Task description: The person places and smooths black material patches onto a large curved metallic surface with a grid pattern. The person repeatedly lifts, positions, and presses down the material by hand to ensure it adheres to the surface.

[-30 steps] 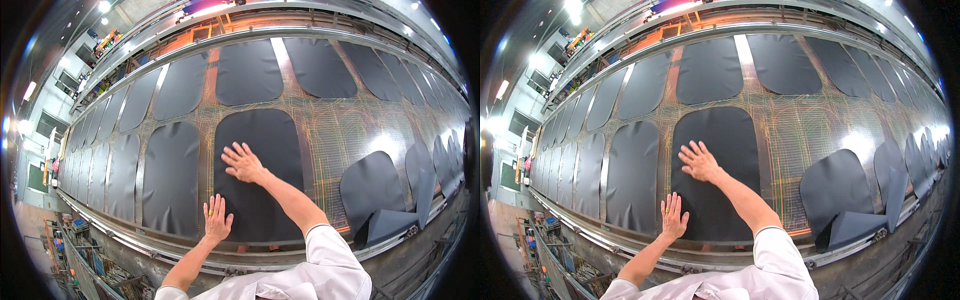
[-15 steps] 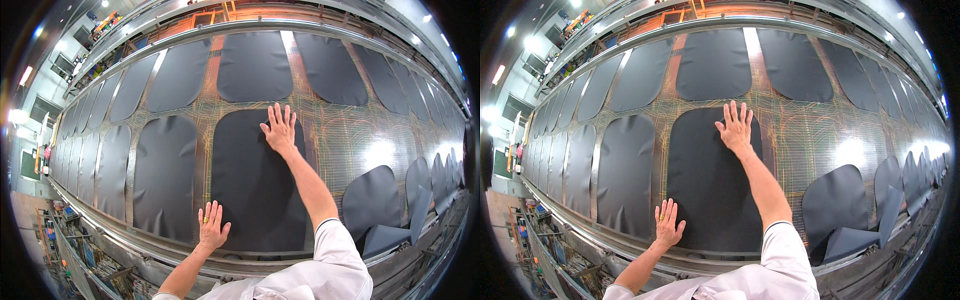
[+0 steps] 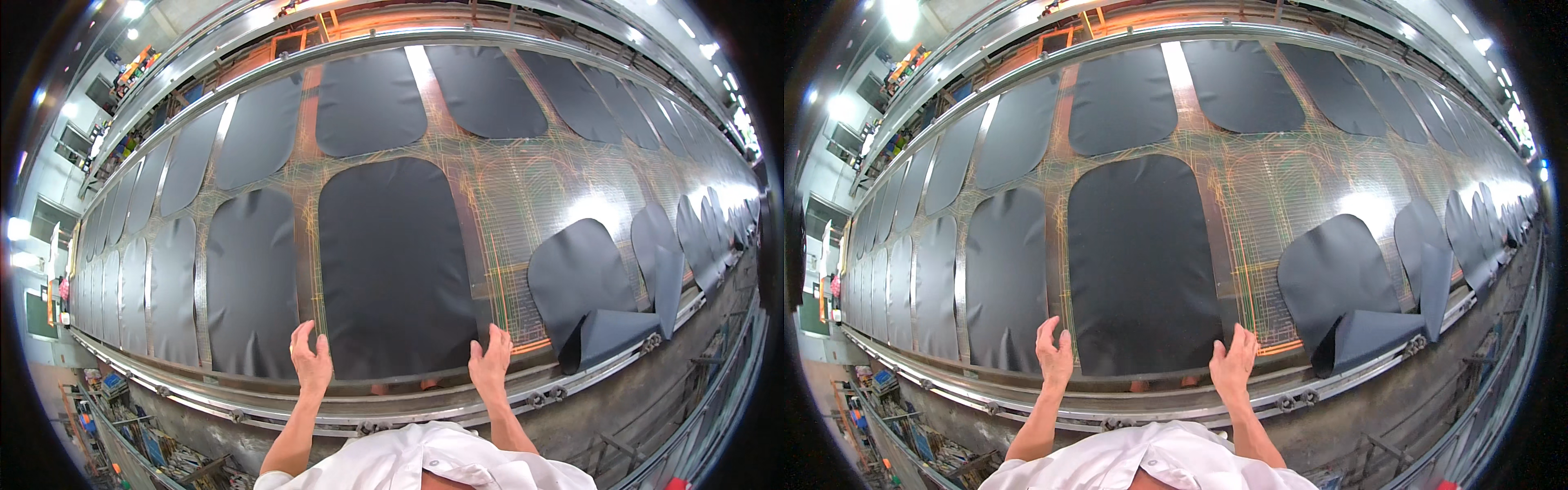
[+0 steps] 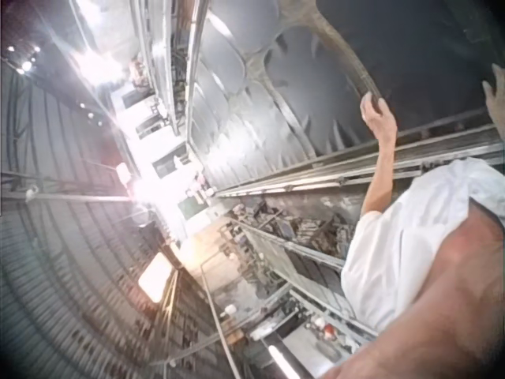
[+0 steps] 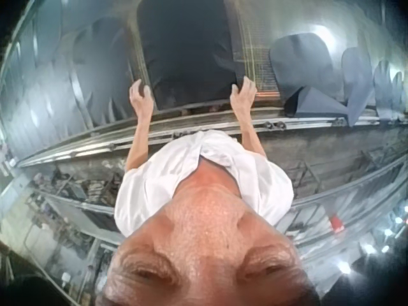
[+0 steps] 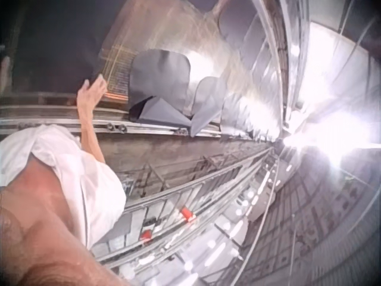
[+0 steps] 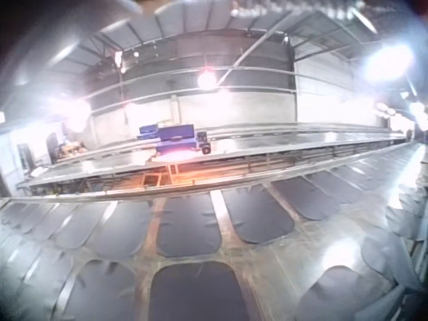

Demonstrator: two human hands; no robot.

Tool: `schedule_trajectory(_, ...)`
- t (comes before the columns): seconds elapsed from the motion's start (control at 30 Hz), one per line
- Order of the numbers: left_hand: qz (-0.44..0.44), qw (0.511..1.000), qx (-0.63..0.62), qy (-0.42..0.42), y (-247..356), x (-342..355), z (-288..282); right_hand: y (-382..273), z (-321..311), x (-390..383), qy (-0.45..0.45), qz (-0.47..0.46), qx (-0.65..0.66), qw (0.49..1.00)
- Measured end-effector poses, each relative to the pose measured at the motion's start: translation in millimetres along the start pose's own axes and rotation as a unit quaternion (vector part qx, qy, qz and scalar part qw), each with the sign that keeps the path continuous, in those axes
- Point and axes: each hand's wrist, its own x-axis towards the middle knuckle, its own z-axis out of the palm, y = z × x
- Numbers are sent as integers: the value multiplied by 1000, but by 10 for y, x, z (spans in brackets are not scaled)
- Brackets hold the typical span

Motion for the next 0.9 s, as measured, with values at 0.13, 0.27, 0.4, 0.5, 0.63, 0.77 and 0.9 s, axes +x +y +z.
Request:
schedule_trajectory(0.13, -296, 934, -175, -96, -477, -401, 33, -73, -143, -174, -62, 142, 85, 984)
schedule_trajectory(0.27, -312, 915, -223, -123, -563, -528, 43, -19, 0, -211, -61, 122, 38, 990)
schedule_trajectory(0.4, -332, 914, -198, -122, -429, -417, 68, -106, 13, -61, -46, 179, 114, 976)
schedule_trajectory(0.5, -351, 898, -233, -125, -535, -350, 55, -33, -16, 66, -120, 223, 204, 946)
schedule_trajectory(0.63, -335, 902, -228, -147, -514, -326, 48, -269, -148, 174, -245, 267, 291, 885)
schedule_trajectory(0.77, -257, 956, -141, -27, -607, -568, 180, -782, -329, 385, -286, 215, 365, 860)
schedule_trajectory(0.9, -450, 814, -331, -160, -296, -634, -13, -1100, -301, 608, -282, 201, 379, 858)
